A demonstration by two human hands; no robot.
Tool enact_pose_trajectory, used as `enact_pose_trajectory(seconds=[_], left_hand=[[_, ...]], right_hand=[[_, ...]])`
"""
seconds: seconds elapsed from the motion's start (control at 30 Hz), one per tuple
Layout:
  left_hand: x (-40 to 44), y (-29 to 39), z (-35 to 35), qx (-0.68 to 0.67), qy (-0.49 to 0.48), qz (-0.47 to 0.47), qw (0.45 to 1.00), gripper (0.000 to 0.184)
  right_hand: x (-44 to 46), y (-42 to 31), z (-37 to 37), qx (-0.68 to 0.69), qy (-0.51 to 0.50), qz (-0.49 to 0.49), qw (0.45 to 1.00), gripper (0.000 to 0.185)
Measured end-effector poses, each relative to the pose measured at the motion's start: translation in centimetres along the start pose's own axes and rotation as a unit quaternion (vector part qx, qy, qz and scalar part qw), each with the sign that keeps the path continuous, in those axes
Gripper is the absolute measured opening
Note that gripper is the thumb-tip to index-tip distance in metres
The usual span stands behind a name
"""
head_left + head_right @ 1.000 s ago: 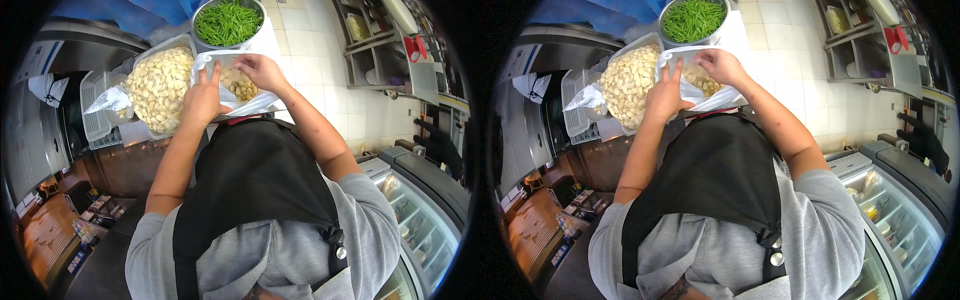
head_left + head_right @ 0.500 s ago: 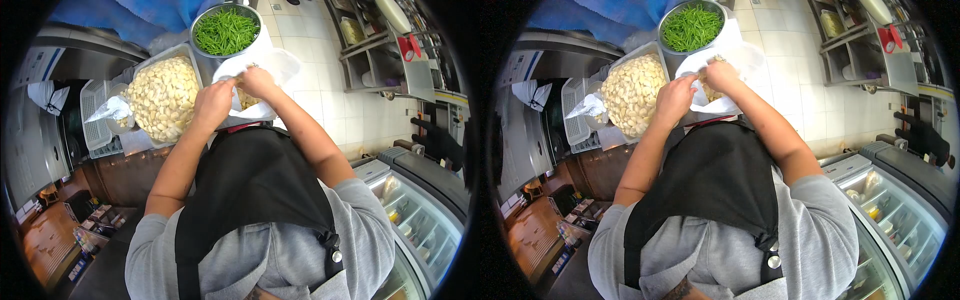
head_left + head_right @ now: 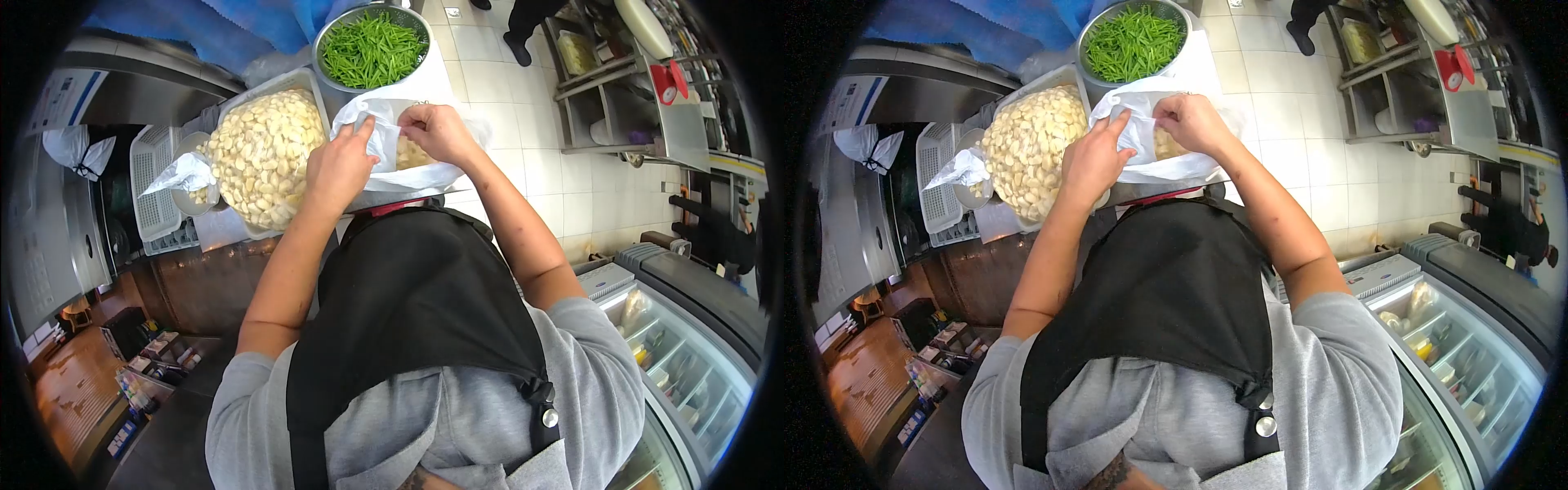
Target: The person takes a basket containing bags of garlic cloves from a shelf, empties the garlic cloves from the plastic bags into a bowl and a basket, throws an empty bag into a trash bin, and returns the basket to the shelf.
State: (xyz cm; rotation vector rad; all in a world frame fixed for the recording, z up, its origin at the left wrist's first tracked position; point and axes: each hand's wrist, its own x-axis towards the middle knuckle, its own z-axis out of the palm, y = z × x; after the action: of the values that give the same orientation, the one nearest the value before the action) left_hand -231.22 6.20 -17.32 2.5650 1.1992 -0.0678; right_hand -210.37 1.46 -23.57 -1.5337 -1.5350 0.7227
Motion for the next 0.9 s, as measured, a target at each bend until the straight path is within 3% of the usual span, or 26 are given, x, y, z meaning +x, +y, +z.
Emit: enact_pose_trajectory(seconds=[0.2,0.27,0.33,0.37,0.4,0.47,0.5,0.53,0.6,0.63,0.67,0.73,0.8,0.87,0.9], left_hand=[[0.2,0.8,-1.3,0.026,-0.028,-0.108,0.993,0.094],[0.5,0.7,-1.7,0.041,-0.014,-0.127,0.991,0.098],[1.1,0.6,-2.2,0.040,-0.016,-0.172,0.984,0.100],[0.9,1.1,-2.4,0.037,0.000,-0.171,0.985,0.088],[0.9,1.3,-2.1,0.037,0.000,-0.171,0.985,0.088],[0.9,1.4,-0.4,0.039,0.013,-0.006,0.999,0.065],[1.4,0.6,1.3,-0.026,0.063,0.157,0.985,0.043],[1.7,1.0,2.2,-0.026,0.064,0.158,0.985,0.043],[2.4,2.1,4.1,-0.163,-0.038,0.133,0.977,0.035],[3.0,1.9,4.9,-0.154,-0.027,0.091,0.984,0.034],[3.1,1.3,5.6,-0.153,-0.026,0.090,0.984,0.034],[3.4,1.8,4.3,-0.129,-0.058,-0.006,0.990,0.041],[3.5,1.2,5.8,-0.127,-0.024,0.014,0.992,0.047],[3.4,1.2,6.2,-0.160,0.161,0.112,0.968,0.044],[3.7,0.9,6.4,-0.149,0.165,0.133,0.966,0.035]], right_hand=[[-0.8,-0.5,-2.3,0.011,-0.068,0.072,0.995,0.007],[-1.1,1.6,-2.1,-0.200,-0.180,0.166,0.949,0.010],[-1.5,0.8,-2.1,-0.212,-0.182,0.194,0.941,0.021],[-2.0,0.4,-1.9,-0.209,-0.157,0.170,0.950,0.025],[-2.3,0.4,-1.6,-0.205,-0.133,0.146,0.959,0.030],[-1.8,1.0,-1.4,-0.243,-0.162,0.100,0.951,0.030],[-1.2,0.9,-1.0,-0.231,-0.164,0.116,0.952,0.026],[-0.9,0.8,-0.9,-0.219,-0.165,0.132,0.952,0.023],[-0.6,0.3,-1.5,-0.183,-0.110,0.085,0.973,0.019],[-0.6,0.0,-1.7,-0.142,-0.055,0.041,0.988,0.015],[-0.5,-0.2,-2.0,-0.141,-0.055,0.040,0.988,0.015],[-0.7,-0.2,-3.0,-0.068,-0.032,0.051,0.996,0.012],[-1.2,0.5,-3.2,-0.055,-0.050,0.067,0.995,0.011],[-1.2,0.6,-3.2,0.193,-0.052,0.148,0.969,0.014],[-1.1,0.9,-3.1,0.194,-0.052,0.149,0.968,0.014]])
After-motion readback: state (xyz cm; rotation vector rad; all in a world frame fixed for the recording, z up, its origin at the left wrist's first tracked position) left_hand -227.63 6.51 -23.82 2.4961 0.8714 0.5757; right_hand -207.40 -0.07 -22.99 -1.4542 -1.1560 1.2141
